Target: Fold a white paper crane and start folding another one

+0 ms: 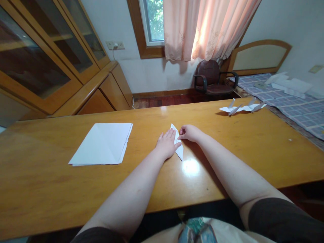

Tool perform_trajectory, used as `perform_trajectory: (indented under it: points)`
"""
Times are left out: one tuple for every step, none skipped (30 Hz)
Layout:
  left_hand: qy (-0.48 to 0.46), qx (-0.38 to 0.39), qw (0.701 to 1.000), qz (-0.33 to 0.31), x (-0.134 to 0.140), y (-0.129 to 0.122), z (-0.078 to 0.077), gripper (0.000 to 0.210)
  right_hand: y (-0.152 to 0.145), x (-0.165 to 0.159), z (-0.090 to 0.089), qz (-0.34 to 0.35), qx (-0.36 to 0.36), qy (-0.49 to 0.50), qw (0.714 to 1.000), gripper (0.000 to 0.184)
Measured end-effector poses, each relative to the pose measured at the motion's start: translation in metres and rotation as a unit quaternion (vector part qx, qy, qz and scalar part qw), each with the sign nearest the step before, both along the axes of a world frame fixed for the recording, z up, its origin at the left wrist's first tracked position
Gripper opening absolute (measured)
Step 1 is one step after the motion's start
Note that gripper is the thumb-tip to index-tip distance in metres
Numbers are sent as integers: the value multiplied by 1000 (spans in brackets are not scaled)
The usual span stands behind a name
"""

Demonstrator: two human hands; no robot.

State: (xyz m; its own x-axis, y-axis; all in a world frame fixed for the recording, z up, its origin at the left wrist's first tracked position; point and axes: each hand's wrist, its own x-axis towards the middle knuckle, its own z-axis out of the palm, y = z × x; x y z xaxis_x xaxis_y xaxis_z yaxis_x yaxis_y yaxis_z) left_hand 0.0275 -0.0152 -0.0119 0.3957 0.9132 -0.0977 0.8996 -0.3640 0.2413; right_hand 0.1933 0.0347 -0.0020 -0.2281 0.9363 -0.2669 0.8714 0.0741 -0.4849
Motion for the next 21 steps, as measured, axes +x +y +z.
perform_trajectory:
  points:
    - [-11,7,1000,2,-2,2,1,62,0,1,0,1,-1,4,1000,31]
    - [-23,18,1000,10,-3,5,2,55,0,2,0,1,-1,6,1000,31]
    - [-34,26,999,16,-4,7,3,49,0,3,-1,1,0,8,1000,31]
    - [-43,31,998,25,-5,10,4,43,0,3,-1,2,2,9,1000,31]
    - [-50,34,998,32,-6,13,4,39,0,4,-2,3,4,10,1000,31]
    - [-56,34,997,38,-6,15,3,37,0,4,-3,6,7,13,1000,30]
    - [-60,33,997,43,-6,17,2,36,1,4,-4,8,10,14,1000,30]
    - [-62,31,996,49,-6,18,1,37,1,4,-4,10,13,15,1000,29]
    - [-63,29,996,56,-6,19,0,39,1,4,-5,10,15,15,1000,29]
    - [-62,28,996,65,-5,19,-1,42,1,4,-6,10,16,15,1000,29]
    - [-61,30,995,76,-5,20,-2,47,2,4,-6,10,15,15,1000,29]
    - [-59,31,994,88,-4,20,-2,52,2,4,-6,10,14,15,1000,29]
    - [-55,31,993,101,-4,20,-3,59,2,4,-6,12,12,16,1000,29]
    - [-51,30,992,112,-5,20,-3,66,2,4,-7,12,11,18,1000,29]
    - [-46,27,991,121,-5,20,-3,71,2,4,-6,12,9,18,1000,30]
    - [-39,22,991,127,-6,21,-3,76,2,4,-6,12,8,18,1000,30]
    - [-32,16,991,131,-7,22,-4,78,1,4,-5,11,7,18,1000,30]
    - [-25,10,991,133,-8,22,-4,80,1,4,-5,10,6,18,1000,30]
    - [-19,5,991,135,-9,23,-4,81,1,3,-4,10,4,17,1000,30]
    - [-14,0,991,136,-10,24,-5,82,0,3,-3,10,3,16,1000,30]
    - [-10,-6,990,139,-12,25,-5,82,0,3,-2,9,3,14,1000,30]
